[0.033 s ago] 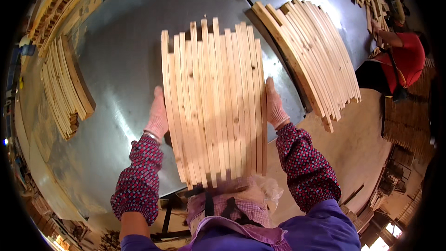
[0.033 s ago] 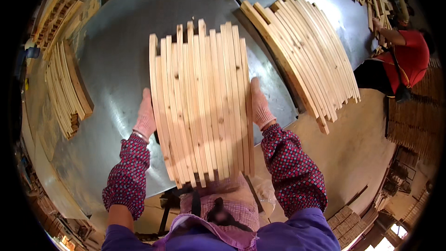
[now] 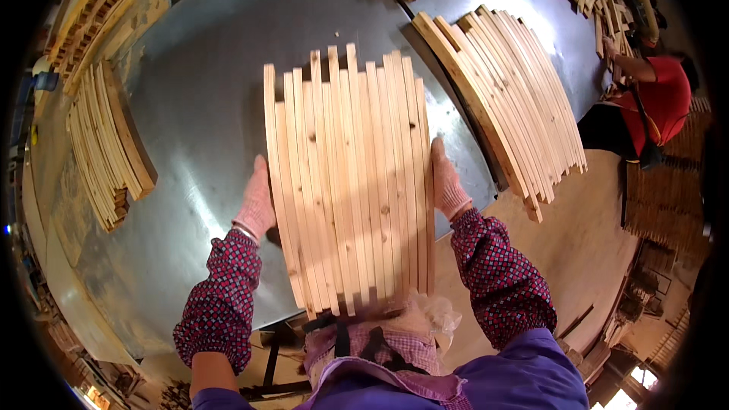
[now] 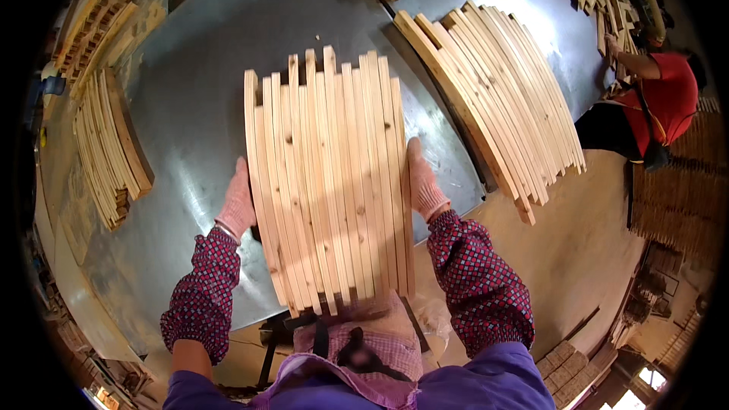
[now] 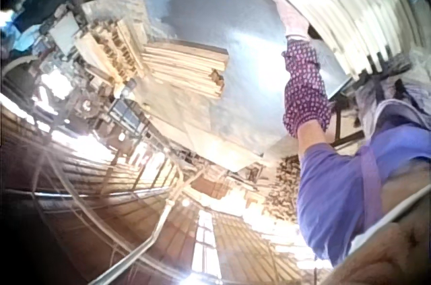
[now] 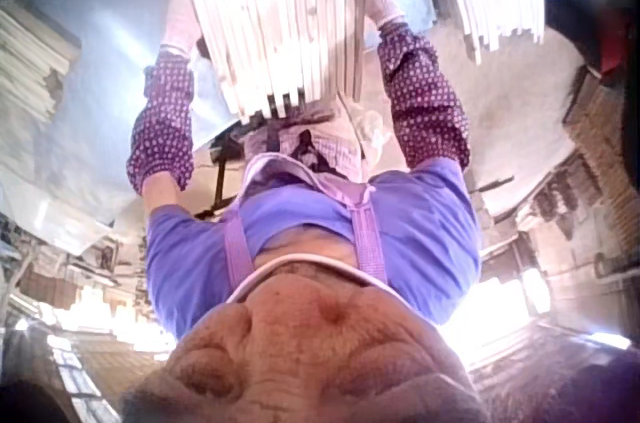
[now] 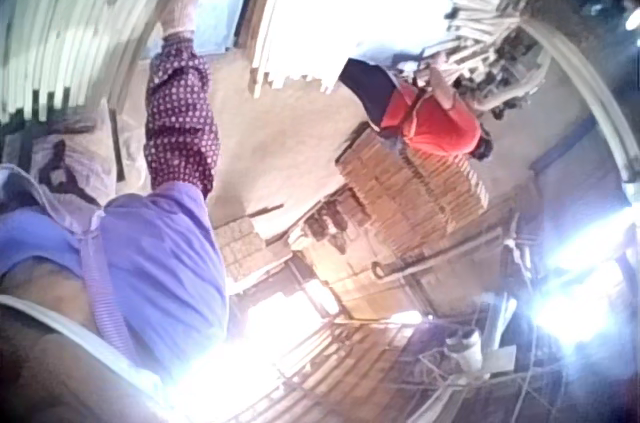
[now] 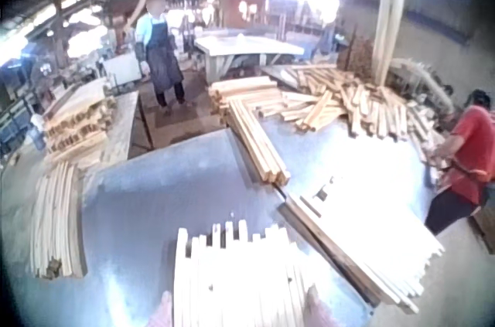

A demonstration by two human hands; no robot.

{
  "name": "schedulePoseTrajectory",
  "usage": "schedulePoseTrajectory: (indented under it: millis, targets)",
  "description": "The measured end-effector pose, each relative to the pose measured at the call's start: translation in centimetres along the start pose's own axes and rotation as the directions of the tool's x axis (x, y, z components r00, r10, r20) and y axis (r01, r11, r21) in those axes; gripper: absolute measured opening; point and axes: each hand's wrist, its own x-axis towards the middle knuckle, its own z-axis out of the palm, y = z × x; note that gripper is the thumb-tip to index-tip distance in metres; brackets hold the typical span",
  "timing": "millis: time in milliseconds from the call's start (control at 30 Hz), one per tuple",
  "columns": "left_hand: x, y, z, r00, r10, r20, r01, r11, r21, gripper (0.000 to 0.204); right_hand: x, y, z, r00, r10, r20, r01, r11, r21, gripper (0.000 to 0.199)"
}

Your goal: The person repeatedly picks up small wooden planks from a metal table and stacks them into neat piles. Two other workers are visible in the background performing similar tasks. The person aligns the planks and organizes them into uniform stacks throughout the clip.

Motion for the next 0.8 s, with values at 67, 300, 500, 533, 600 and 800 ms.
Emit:
schedulePoseTrajectory:
  millis: [67,300,500,533,600,800]
  targets:
    - [-1.7,-0.1,-0.2,0.998,-0.029,-0.05,0.029,1.0,-0.012,0.063,-1.5,0.2,1.8,0.997,0.067,-0.046,-0.067,0.998,-0.005,0.073]
    - [-8.4,3.8,-0.4,0.993,0.084,0.077,-0.07,0.983,-0.173,0.056,-5.7,-4.6,8.8,0.951,-0.307,0.028,0.244,0.694,-0.677,0.062]
    - [-12.2,17.2,-0.1,0.773,0.594,0.224,-0.545,0.802,-0.246,0.051,-5.1,-16.7,19.1,0.389,-0.717,0.579,0.878,0.097,-0.469,0.045]
    - [-12.7,19.4,-1.4,0.653,0.731,0.196,-0.755,0.647,0.105,0.049,-5.0,-18.2,21.1,0.397,-0.714,0.577,0.868,0.087,-0.489,0.046]
    - [-12.8,22.4,-2.3,0.406,0.883,0.235,-0.818,0.236,0.525,0.05,-5.0,-21.6,24.1,0.421,-0.711,0.563,0.832,0.054,-0.553,0.048]
    - [-17.2,20.7,1.4,0.671,0.723,0.165,-0.737,0.674,0.047,0.066,5.4,-16.0,26.1,0.208,-0.621,0.756,0.743,0.603,0.291,0.054]
